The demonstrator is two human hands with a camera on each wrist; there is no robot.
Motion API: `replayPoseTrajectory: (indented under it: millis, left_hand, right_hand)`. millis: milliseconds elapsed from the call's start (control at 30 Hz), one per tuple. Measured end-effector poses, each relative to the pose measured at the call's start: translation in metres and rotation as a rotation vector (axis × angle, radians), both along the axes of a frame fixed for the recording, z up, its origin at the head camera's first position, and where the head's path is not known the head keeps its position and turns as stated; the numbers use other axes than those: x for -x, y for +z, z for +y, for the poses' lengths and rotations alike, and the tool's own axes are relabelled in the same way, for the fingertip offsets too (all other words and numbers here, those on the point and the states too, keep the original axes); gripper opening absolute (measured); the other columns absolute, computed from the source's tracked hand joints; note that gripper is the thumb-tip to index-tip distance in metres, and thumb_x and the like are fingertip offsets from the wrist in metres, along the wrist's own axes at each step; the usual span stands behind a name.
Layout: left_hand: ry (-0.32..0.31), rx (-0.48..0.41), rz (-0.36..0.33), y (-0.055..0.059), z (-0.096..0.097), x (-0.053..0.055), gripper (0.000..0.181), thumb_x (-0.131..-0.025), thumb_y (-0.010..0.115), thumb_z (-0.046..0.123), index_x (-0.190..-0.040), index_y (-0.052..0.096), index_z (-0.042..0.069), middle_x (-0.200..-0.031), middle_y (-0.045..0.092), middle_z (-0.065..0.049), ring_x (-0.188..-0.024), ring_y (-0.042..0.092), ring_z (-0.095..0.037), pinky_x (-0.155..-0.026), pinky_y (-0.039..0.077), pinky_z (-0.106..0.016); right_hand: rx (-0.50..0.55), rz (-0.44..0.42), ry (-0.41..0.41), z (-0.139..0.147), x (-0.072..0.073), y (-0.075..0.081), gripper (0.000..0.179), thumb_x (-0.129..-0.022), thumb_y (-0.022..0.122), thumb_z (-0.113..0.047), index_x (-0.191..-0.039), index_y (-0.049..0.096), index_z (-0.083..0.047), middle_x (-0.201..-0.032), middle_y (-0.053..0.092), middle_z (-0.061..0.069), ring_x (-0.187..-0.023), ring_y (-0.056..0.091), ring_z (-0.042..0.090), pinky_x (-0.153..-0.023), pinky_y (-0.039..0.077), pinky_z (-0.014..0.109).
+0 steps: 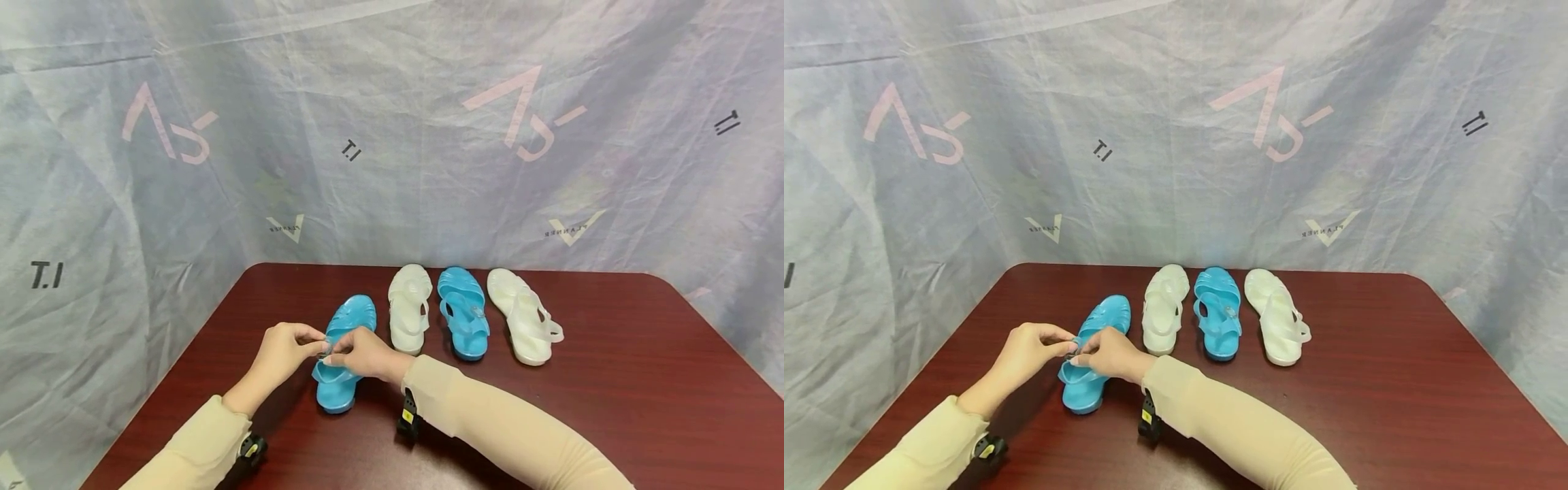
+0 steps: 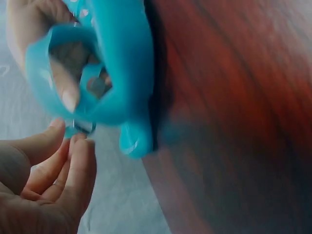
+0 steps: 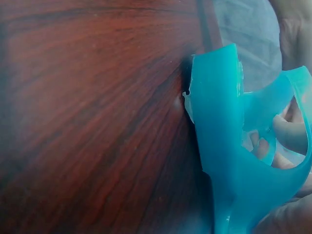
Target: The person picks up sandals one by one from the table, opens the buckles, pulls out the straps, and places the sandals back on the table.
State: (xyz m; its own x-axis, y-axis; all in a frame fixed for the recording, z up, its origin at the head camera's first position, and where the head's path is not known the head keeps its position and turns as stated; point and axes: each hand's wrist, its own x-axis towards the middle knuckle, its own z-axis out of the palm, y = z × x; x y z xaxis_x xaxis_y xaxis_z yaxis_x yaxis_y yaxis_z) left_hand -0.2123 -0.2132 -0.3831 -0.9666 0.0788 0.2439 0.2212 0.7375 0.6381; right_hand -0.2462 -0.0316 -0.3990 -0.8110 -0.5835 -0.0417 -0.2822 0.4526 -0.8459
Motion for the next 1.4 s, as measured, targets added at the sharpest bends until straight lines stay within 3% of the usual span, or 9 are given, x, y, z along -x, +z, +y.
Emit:
replayPoseTrajectory:
  millis: [167,233,367,500,667,833,1000,1233,1400]
  left_hand:
    - [-0.041,-0.02,-0.155,0.008,-0.015,-0.006,0.043,-0.081,0.079,0.022,-0.117,0.068,0.002,-0.107,0.072,-0.012,-0.095,0.068,-0.026,-0.075,0.058,-0.036]
    - [-0.065,-0.024,-0.206,0.009,-0.018,-0.008,0.048,-0.082,0.079,0.024,-0.121,0.066,0.0,-0.112,0.07,-0.013,-0.099,0.066,-0.028,-0.077,0.058,-0.037]
    - [-0.062,-0.027,-0.23,0.007,-0.017,-0.008,0.031,-0.081,0.079,0.024,-0.106,0.074,0.007,-0.097,0.074,-0.005,-0.082,0.066,-0.017,-0.068,0.055,-0.031]
    - [-0.057,-0.071,-0.261,0.003,-0.013,-0.008,0.02,-0.082,0.078,0.021,-0.098,0.077,0.009,-0.086,0.074,-0.002,-0.071,0.066,-0.012,-0.065,0.055,-0.029]
    - [-0.046,-0.082,-0.23,-0.001,-0.011,-0.008,0.014,-0.082,0.077,0.016,-0.094,0.077,0.009,-0.086,0.074,-0.002,-0.07,0.065,-0.011,-0.064,0.056,-0.028]
    - [-0.055,-0.055,-0.189,-0.002,-0.01,-0.007,0.015,-0.082,0.078,0.017,-0.094,0.077,0.01,-0.085,0.073,-0.001,-0.071,0.064,-0.011,-0.063,0.054,-0.026]
    - [-0.047,-0.12,-0.233,-0.002,-0.007,-0.006,0.018,-0.082,0.078,0.018,-0.097,0.076,0.007,-0.085,0.073,-0.002,-0.073,0.064,-0.011,-0.064,0.054,-0.026]
    - [0.015,-0.084,-0.23,0.003,-0.001,-0.006,0.017,-0.082,0.078,0.019,-0.094,0.076,0.008,-0.083,0.073,-0.003,-0.071,0.064,-0.011,-0.061,0.053,-0.027]
    - [0.054,-0.092,-0.241,-0.001,-0.002,-0.007,0.017,-0.081,0.079,0.021,-0.094,0.077,0.01,-0.085,0.074,-0.002,-0.073,0.065,-0.011,-0.062,0.053,-0.027]
  right_hand:
    - [0.009,-0.027,0.001,0.003,0.001,0.0,0.016,-0.09,0.07,-0.022,-0.1,0.077,-0.011,-0.097,0.073,-0.001,-0.087,0.059,0.005,-0.071,0.051,0.022]
    - [0.012,-0.034,0.001,0.005,0.002,0.002,0.018,-0.091,0.069,-0.021,-0.104,0.076,-0.011,-0.102,0.073,0.001,-0.096,0.061,0.009,-0.076,0.053,0.025]
    - [0.016,-0.044,0.003,0.005,0.005,0.005,0.021,-0.091,0.068,-0.019,-0.109,0.075,-0.01,-0.111,0.072,0.004,-0.11,0.061,0.016,-0.085,0.054,0.029]
    - [0.037,-0.062,0.003,0.007,0.008,0.008,0.018,-0.091,0.069,-0.015,-0.105,0.076,-0.007,-0.103,0.074,0.008,-0.099,0.067,0.017,-0.079,0.056,0.027]
    - [0.063,-0.074,-0.02,0.008,0.011,0.009,0.012,-0.087,0.072,-0.014,-0.096,0.079,-0.007,-0.086,0.075,0.008,-0.077,0.067,0.013,-0.066,0.053,0.022]
    - [0.109,-0.062,-0.04,0.007,0.01,0.008,0.012,-0.087,0.072,-0.014,-0.093,0.079,-0.006,-0.085,0.076,0.007,-0.078,0.07,0.014,-0.068,0.056,0.022]
    - [0.173,-0.11,-0.07,0.004,0.009,0.007,0.012,-0.089,0.071,-0.016,-0.092,0.079,-0.007,-0.087,0.075,0.007,-0.08,0.072,0.014,-0.072,0.059,0.025]
    - [0.123,-0.021,-0.068,0.003,0.008,0.008,0.011,-0.089,0.07,-0.019,-0.089,0.08,-0.013,-0.082,0.075,0.001,-0.075,0.067,0.007,-0.068,0.056,0.022]
    - [0.104,0.021,-0.031,0.005,0.005,0.006,0.011,-0.089,0.07,-0.017,-0.09,0.08,-0.012,-0.081,0.075,0.001,-0.07,0.063,0.004,-0.064,0.053,0.019]
